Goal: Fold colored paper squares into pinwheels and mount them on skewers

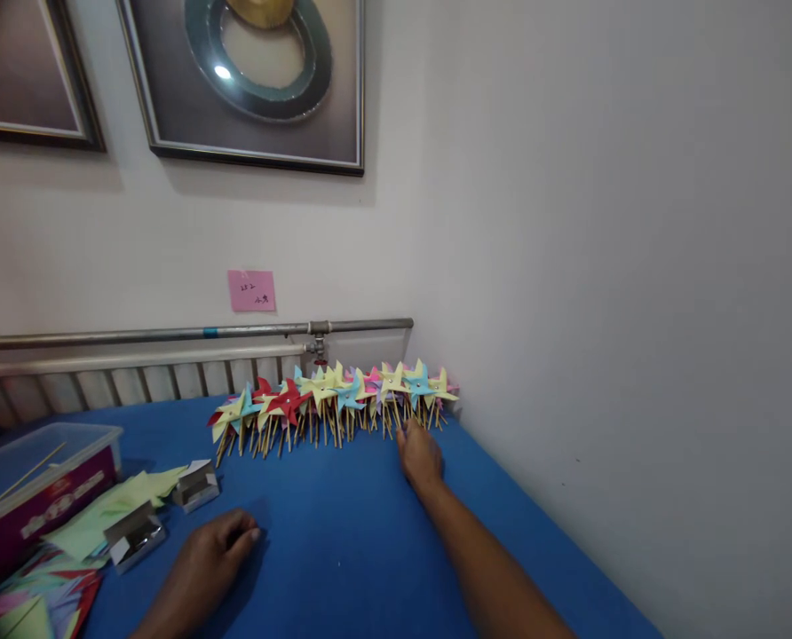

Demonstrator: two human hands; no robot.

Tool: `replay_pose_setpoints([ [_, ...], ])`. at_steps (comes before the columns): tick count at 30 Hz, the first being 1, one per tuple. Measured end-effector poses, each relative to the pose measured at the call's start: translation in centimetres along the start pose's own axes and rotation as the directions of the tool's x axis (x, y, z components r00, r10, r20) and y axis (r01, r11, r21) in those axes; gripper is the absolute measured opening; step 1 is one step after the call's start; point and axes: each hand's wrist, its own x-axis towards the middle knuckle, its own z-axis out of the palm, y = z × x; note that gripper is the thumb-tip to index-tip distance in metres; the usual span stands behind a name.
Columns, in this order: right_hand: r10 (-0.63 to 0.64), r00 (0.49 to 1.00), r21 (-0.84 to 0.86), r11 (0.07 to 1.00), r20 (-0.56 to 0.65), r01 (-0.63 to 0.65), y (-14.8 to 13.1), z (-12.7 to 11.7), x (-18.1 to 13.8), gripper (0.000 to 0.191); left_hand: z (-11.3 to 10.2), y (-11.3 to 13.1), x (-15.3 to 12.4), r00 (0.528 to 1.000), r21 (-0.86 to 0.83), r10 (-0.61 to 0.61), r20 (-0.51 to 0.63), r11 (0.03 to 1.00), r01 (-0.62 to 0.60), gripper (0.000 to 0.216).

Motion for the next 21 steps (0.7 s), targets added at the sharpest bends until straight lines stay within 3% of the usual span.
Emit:
replay_pose_setpoints([
  [3,-0.103,0.995,0.024,0.994,-0.011,0.103,-1.1,-0.3,-2.5,0.026,0.1,0.0,0.0,1.000,0.004,0.006,-0.008,1.000,-0.006,0.023],
  [6,-0.322,0.945,0.062,0.946,0.055,0.318,-3.6,-0.1,-6.3,0.022,0.0,0.1,-0.1,0.999,0.013,0.026,-0.046,1.000,-0.025,0.023],
  [11,-0.658,0.724,0.168,0.753,0.208,0.636,-9.1,0.7,-12.8,0.009,-0.9,0.5,-0.2,0.987,0.052,0.035,-0.154,0.998,-0.027,0.023],
  [13,-0.765,0.598,0.150,0.638,0.240,0.755,-11.0,0.9,-14.1,0.008,-1.4,0.4,-0.1,0.980,0.069,0.032,-0.197,0.997,-0.019,0.023],
  [15,-0.825,0.513,0.106,0.547,0.240,0.830,-12.5,1.1,-14.6,0.008,-1.8,0.3,0.0,0.974,0.087,0.025,-0.227,0.996,-0.005,0.023],
  [17,-0.841,0.495,0.092,0.523,0.221,0.847,-13.6,1.5,-14.6,0.009,-2.0,0.2,0.1,0.970,0.097,0.022,-0.242,0.995,0.002,0.024],
  [21,-0.835,0.522,0.115,0.543,0.175,0.832,-15.1,2.3,-14.9,0.011,-1.9,0.1,0.2,0.973,0.090,0.040,-0.226,0.996,-0.020,0.024],
])
